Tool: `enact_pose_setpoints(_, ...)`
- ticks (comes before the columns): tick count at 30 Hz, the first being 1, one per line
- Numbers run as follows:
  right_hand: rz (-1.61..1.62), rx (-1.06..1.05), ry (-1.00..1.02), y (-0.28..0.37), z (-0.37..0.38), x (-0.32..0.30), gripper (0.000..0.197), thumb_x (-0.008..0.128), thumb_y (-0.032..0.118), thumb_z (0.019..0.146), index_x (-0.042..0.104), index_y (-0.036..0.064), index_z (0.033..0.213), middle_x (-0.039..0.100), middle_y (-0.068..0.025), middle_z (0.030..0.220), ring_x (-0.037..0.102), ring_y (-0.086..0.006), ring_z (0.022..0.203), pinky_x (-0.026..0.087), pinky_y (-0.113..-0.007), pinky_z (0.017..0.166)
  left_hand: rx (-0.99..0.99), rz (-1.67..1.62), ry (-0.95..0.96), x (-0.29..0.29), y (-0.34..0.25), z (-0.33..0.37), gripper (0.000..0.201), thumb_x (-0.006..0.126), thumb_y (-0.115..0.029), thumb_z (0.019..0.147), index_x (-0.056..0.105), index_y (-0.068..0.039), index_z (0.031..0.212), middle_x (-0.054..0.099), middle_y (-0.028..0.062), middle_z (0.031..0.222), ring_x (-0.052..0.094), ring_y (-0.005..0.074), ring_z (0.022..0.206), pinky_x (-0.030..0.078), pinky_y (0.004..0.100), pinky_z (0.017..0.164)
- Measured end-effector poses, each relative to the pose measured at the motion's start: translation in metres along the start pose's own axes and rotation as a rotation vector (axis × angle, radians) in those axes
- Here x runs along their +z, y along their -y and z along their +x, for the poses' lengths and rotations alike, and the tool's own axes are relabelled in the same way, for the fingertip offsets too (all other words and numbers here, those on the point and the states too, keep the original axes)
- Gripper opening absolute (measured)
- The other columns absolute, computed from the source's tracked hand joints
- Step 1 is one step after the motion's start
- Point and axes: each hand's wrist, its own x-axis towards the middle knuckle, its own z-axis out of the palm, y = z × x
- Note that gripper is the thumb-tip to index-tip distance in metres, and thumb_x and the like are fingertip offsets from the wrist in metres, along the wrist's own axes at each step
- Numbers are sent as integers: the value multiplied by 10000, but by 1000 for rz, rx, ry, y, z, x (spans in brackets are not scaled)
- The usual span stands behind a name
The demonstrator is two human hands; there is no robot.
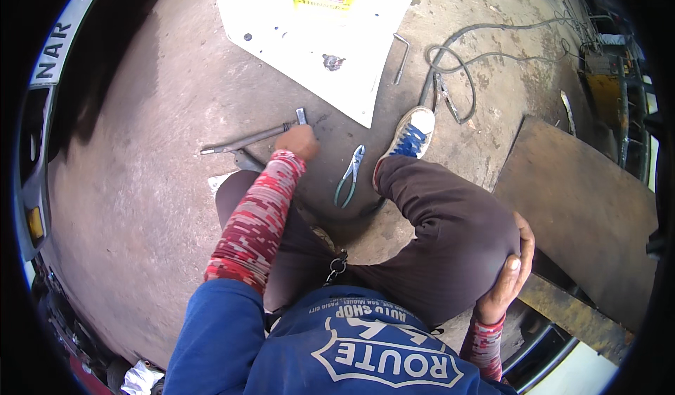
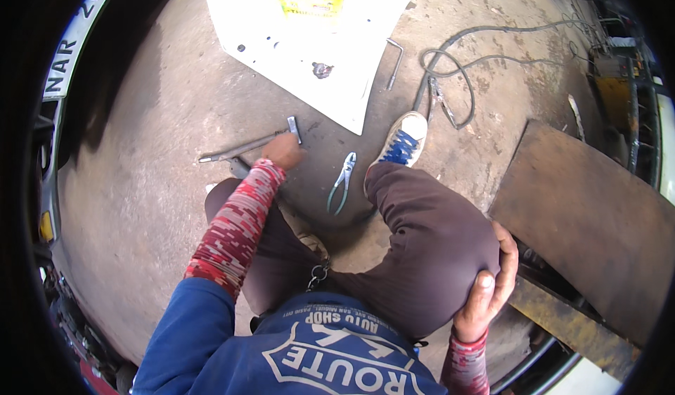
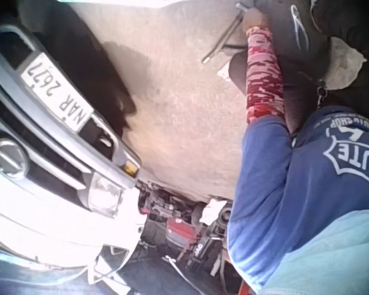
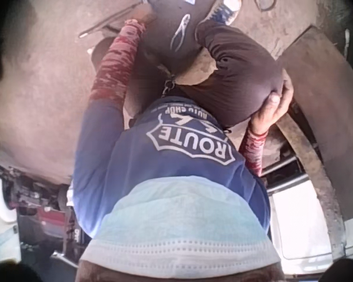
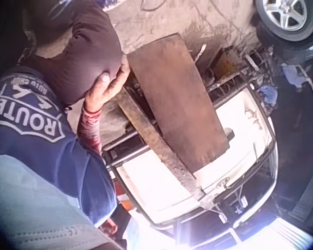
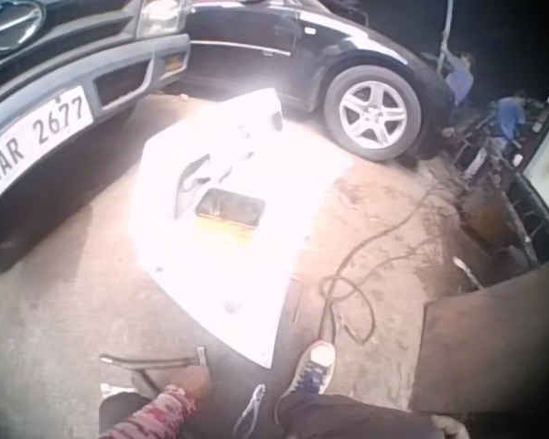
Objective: The person is repairing a white car part, likely a bumper, using pliers and a welding tool. They are seen adjusting and welding the part while sitting on the floor.
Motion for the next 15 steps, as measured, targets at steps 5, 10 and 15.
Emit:
enact_pose_setpoints(5, -14, 95, 11, 9, 13, 7, 899, 573, 682, 946, 545, -109, 1372, 589, -235, 1363, 573, -315, 1276, 407, -451, 1128, -39, -163, 187, 88, -45, -13, 513, 801, -341, 792, 731, 8, 1161, 732, 274, 1163, 730, 408, 1090, 584, 484, 944)
enact_pose_setpoints(10, 24, 57, 34, -2, 12, 12, 893, 577, 644, 882, 507, -87, 1388, 534, -297, 1410, 535, -358, 1324, 356, -532, 1168, -252, -128, -2, 171, -77, -36, 730, 923, -353, 709, 524, -84, 1258, 601, 161, 1256, 651, 361, 1160, 574, 511, 924)
enact_pose_setpoints(15, 145, 79, -46, -18, 1, 12, 804, 553, 627, 900, 511, -48, 1335, 511, -254, 1370, 515, -346, 1316, 370, -522, 1158, -160, -163, -137, 197, -67, -44, 632, 887, -296, 744, 510, -83, 1205, 545, 137, 1210, 599, 363, 1161, 574, 533, 874)
